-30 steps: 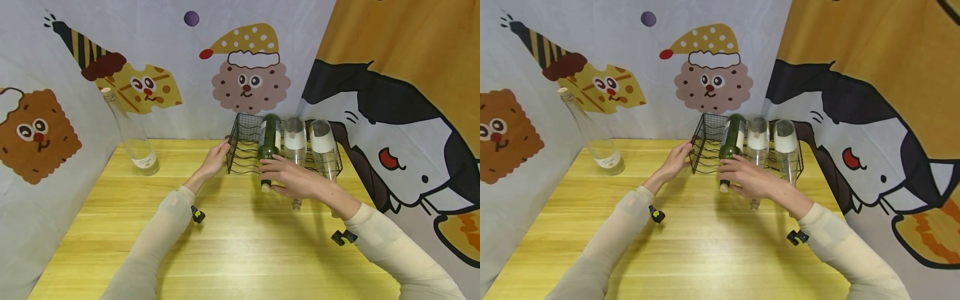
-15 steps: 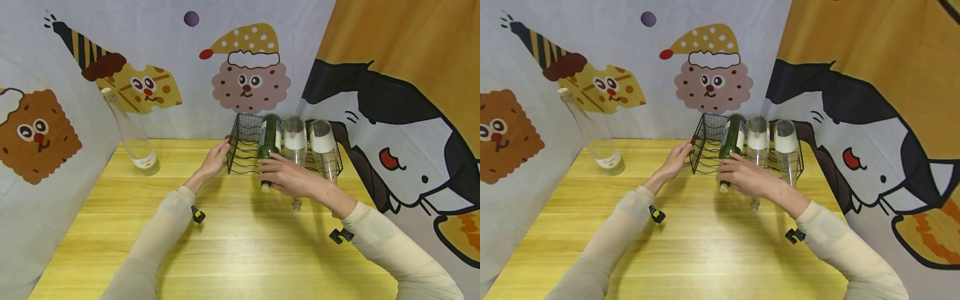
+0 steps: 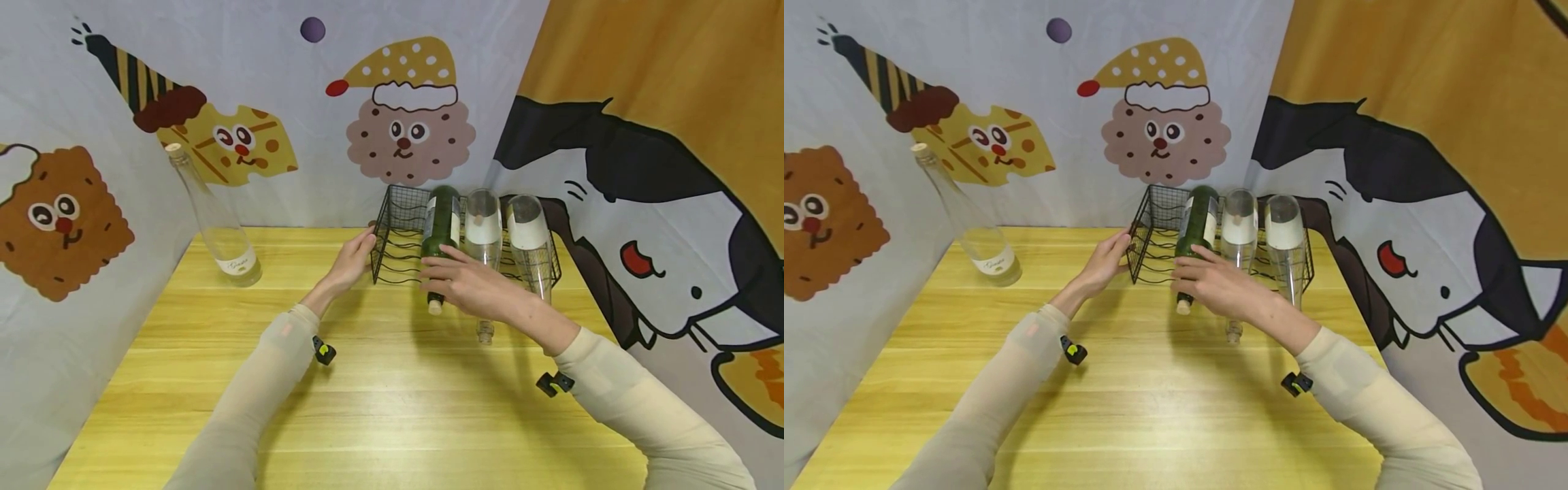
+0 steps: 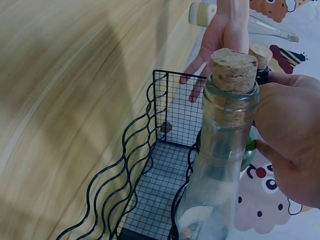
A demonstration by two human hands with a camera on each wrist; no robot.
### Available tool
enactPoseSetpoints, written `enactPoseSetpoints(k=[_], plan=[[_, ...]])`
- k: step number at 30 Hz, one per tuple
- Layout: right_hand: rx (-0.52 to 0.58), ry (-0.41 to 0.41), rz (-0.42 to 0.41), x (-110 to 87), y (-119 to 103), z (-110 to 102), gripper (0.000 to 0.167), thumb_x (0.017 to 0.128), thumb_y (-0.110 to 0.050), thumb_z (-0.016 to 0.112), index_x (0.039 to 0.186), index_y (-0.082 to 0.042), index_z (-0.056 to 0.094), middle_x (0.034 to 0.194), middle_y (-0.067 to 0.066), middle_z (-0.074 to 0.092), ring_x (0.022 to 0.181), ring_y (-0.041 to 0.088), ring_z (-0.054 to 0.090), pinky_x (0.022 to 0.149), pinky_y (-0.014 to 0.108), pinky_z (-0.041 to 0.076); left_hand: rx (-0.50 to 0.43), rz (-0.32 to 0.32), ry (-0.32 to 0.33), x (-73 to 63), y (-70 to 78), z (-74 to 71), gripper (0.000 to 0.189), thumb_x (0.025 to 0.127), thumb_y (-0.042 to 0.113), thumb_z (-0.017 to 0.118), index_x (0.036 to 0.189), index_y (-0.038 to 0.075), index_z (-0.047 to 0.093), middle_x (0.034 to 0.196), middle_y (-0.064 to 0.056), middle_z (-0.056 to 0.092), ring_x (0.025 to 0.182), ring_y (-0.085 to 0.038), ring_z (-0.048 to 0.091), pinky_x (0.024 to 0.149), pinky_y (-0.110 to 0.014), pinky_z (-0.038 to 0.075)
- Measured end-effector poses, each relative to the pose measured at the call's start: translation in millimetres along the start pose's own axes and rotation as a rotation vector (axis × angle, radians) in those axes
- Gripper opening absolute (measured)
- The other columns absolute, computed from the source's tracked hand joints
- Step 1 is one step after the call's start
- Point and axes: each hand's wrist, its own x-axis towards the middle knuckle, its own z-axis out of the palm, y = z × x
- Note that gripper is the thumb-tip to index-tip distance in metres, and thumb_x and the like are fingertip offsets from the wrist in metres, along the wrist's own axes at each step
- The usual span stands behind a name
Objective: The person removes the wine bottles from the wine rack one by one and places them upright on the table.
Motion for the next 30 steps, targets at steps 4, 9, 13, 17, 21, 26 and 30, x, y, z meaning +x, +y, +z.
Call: enactPoseSetpoints(k=[4, 9, 13, 17, 21, 26, 30], plan=[[-0.050, 0.007, -0.014, -0.6, 0.8, 1.5, 0.051, 0.093, -0.001, 0.089, 0.141, -0.013, 0.078, 0.155, 0.009, 0.073, 0.154, 0.033, 0.063, 0.139, 0.062, 0.039, -0.008, 0.004, 0.001, -0.3, 1.8, 0.6, 0.065, 0.125, 0.044, 0.035, 0.182, 0.017, 0.023, 0.191, -0.010, 0.019, 0.177, -0.037, 0.023, 0.132, -0.069, 0.043], [-0.098, 0.024, -0.033, -2.0, 1.0, 3.0, 0.060, 0.085, 0.002, 0.094, 0.141, -0.013, 0.078, 0.154, 0.010, 0.074, 0.152, 0.032, 0.064, 0.139, 0.061, 0.040, -0.008, 0.000, 0.004, 0.2, 1.4, 0.5, 0.064, 0.125, 0.044, 0.035, 0.182, 0.017, 0.024, 0.191, -0.010, 0.020, 0.177, -0.037, 0.023, 0.133, -0.069, 0.043], [-0.135, 0.034, -0.038, -3.4, 1.3, 5.7, 0.065, 0.082, 0.004, 0.094, 0.143, -0.014, 0.077, 0.155, 0.011, 0.073, 0.151, 0.031, 0.065, 0.138, 0.060, 0.041, -0.010, 0.002, 0.001, 0.5, -0.1, 0.1, 0.064, 0.125, 0.044, 0.035, 0.182, 0.018, 0.024, 0.191, -0.010, 0.019, 0.177, -0.037, 0.023, 0.133, -0.069, 0.042], [-0.177, 0.033, -0.041, -5.0, 0.8, 7.3, 0.065, 0.085, 0.004, 0.091, 0.146, -0.014, 0.076, 0.158, 0.011, 0.071, 0.152, 0.030, 0.064, 0.139, 0.058, 0.040, -0.012, 0.011, -0.003, 0.5, -0.9, -0.1, 0.063, 0.125, 0.043, 0.035, 0.182, 0.018, 0.023, 0.191, -0.011, 0.018, 0.177, -0.037, 0.022, 0.132, -0.070, 0.042], [-0.210, 0.037, -0.050, -6.1, -0.4, 6.7, 0.065, 0.088, 0.006, 0.087, 0.148, -0.014, 0.074, 0.159, 0.010, 0.070, 0.153, 0.030, 0.064, 0.139, 0.057, 0.040, -0.014, 0.018, -0.005, -0.1, -0.7, 0.5, 0.064, 0.125, 0.043, 0.035, 0.182, 0.016, 0.023, 0.191, -0.014, 0.017, 0.177, -0.038, 0.023, 0.132, -0.070, 0.044], [-0.229, 0.092, -0.067, -6.1, 0.0, 6.0, 0.063, 0.090, 0.009, 0.084, 0.148, -0.011, 0.072, 0.157, 0.010, 0.072, 0.152, 0.030, 0.065, 0.138, 0.057, 0.042, -0.010, 0.013, -0.005, 0.2, -0.3, 0.6, 0.064, 0.125, 0.043, 0.035, 0.182, 0.016, 0.023, 0.191, -0.011, 0.019, 0.177, -0.037, 0.024, 0.132, -0.069, 0.044], [-0.249, 0.154, -0.065, -6.3, -0.3, 5.9, 0.062, 0.091, 0.011, 0.080, 0.149, -0.008, 0.071, 0.154, 0.011, 0.073, 0.151, 0.032, 0.066, 0.137, 0.057, 0.044, -0.015, 0.012, -0.003, 0.5, -0.3, 0.3, 0.064, 0.125, 0.043, 0.034, 0.182, 0.016, 0.023, 0.191, -0.011, 0.020, 0.177, -0.036, 0.024, 0.133, -0.069, 0.043]])
